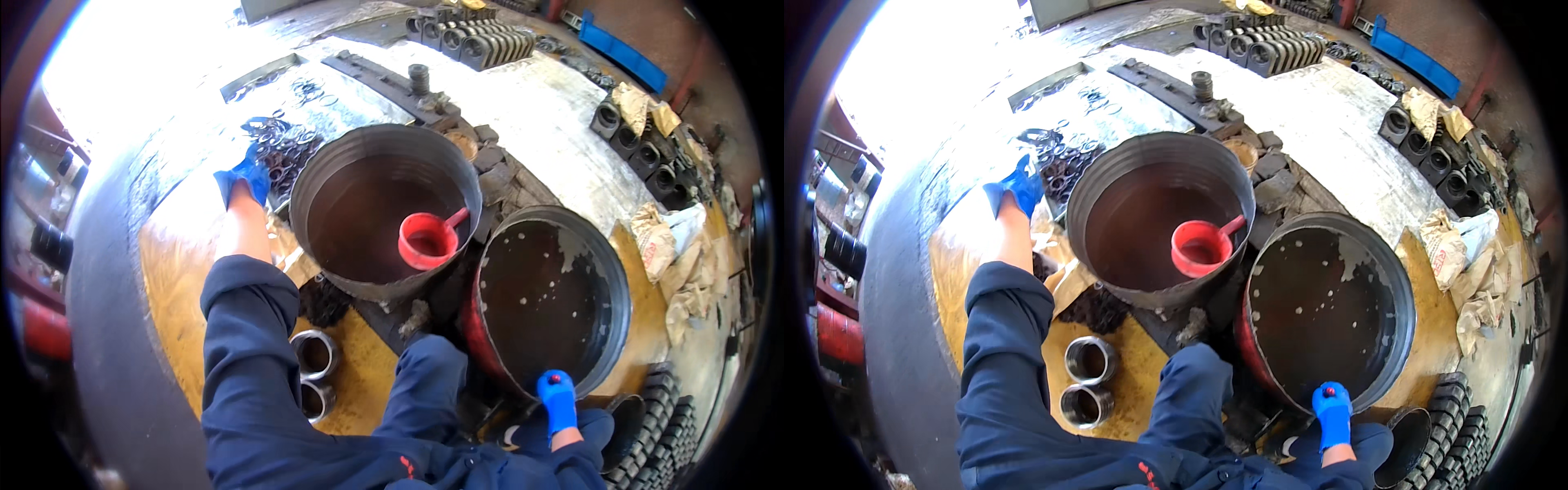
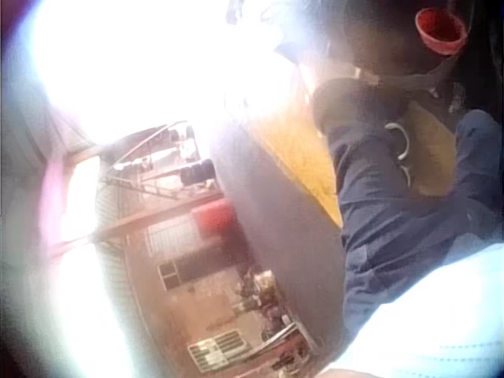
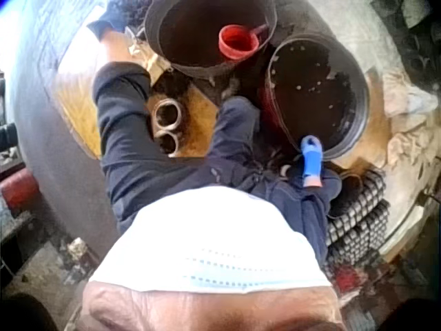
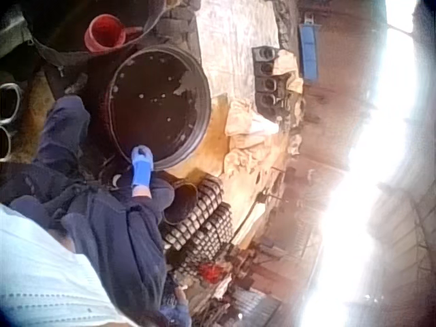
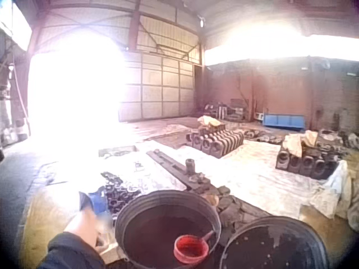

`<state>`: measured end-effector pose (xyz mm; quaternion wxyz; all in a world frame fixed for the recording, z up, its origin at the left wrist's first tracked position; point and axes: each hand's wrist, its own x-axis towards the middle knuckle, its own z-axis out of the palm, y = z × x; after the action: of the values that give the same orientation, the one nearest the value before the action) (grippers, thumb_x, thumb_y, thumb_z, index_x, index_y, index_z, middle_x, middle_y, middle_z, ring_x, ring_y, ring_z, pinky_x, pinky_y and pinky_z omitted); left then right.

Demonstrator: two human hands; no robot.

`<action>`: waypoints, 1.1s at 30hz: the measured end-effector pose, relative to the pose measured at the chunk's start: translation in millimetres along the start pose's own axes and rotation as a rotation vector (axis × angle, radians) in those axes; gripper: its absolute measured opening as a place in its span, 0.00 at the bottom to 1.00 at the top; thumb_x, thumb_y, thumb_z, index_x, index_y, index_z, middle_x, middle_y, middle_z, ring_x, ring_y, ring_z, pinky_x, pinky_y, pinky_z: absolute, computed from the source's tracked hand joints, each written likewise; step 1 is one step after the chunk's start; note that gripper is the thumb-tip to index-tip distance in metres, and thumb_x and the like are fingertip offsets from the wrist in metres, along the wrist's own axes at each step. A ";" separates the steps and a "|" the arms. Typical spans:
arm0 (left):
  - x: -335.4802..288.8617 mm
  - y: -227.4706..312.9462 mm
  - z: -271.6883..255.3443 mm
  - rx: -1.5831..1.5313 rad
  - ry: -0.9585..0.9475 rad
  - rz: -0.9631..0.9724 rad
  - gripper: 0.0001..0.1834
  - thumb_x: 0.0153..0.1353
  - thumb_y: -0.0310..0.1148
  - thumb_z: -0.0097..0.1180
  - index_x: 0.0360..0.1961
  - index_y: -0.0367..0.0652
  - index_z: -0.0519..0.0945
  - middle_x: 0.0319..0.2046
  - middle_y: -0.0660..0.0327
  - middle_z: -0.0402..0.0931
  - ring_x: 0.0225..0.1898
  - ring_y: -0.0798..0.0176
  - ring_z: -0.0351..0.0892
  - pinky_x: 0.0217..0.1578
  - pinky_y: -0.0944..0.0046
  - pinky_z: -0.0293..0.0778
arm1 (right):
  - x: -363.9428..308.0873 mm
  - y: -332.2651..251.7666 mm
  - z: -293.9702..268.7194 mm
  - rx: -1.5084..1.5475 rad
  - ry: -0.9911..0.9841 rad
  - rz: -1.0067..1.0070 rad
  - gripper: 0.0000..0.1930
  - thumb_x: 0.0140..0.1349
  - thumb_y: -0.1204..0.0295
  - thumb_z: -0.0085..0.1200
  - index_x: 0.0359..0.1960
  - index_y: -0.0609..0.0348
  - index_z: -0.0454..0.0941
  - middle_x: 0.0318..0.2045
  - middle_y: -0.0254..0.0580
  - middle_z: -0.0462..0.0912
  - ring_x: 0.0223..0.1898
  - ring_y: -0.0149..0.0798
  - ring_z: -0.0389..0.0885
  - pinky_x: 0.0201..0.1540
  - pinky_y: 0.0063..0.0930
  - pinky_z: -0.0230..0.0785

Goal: The person cleans several metal rings and components by scrubbing them with a brush in a bucket of liquid, then dipping them into another bucket of fluid.

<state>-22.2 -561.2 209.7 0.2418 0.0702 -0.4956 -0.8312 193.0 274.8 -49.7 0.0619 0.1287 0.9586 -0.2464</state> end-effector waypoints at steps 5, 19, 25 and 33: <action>49.1 -48.5 -136.4 1.337 0.142 0.019 0.31 0.77 0.40 0.46 0.79 0.51 0.61 0.69 0.49 0.74 0.71 0.49 0.73 0.67 0.53 0.71 | 0.6 -68.2 -14.4 -0.016 -0.001 -0.086 0.12 0.61 0.61 0.64 0.39 0.53 0.89 0.40 0.48 0.91 0.44 0.54 0.90 0.52 0.44 0.82; -49.2 -69.8 -73.6 0.896 0.172 0.058 0.19 0.75 0.36 0.53 0.60 0.38 0.81 0.55 0.49 0.85 0.55 0.52 0.86 0.53 0.56 0.80 | -6.0 -75.8 -35.2 -0.161 -0.117 0.020 0.14 0.66 0.57 0.58 0.42 0.51 0.88 0.48 0.46 0.90 0.52 0.55 0.87 0.59 0.47 0.79; -78.0 -69.4 88.0 0.192 -0.014 -0.285 0.27 0.83 0.41 0.34 0.76 0.41 0.65 0.76 0.48 0.66 0.75 0.45 0.68 0.73 0.49 0.66 | -21.9 -79.2 -39.9 -0.140 -0.019 0.146 0.14 0.65 0.55 0.60 0.45 0.47 0.88 0.49 0.48 0.89 0.53 0.55 0.87 0.58 0.47 0.80; -195.4 -141.1 306.1 0.280 -0.472 -0.409 0.23 0.79 0.41 0.51 0.67 0.41 0.76 0.60 0.52 0.84 0.60 0.54 0.84 0.62 0.55 0.76 | -17.3 -69.3 -18.3 -0.024 0.251 0.024 0.13 0.64 0.53 0.60 0.38 0.45 0.86 0.41 0.51 0.89 0.46 0.62 0.87 0.45 0.56 0.80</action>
<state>-7.5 -172.0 217.3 -0.0631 0.0063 -0.6228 -0.7798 189.4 221.3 1.0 -0.0542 0.1694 0.9600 -0.2163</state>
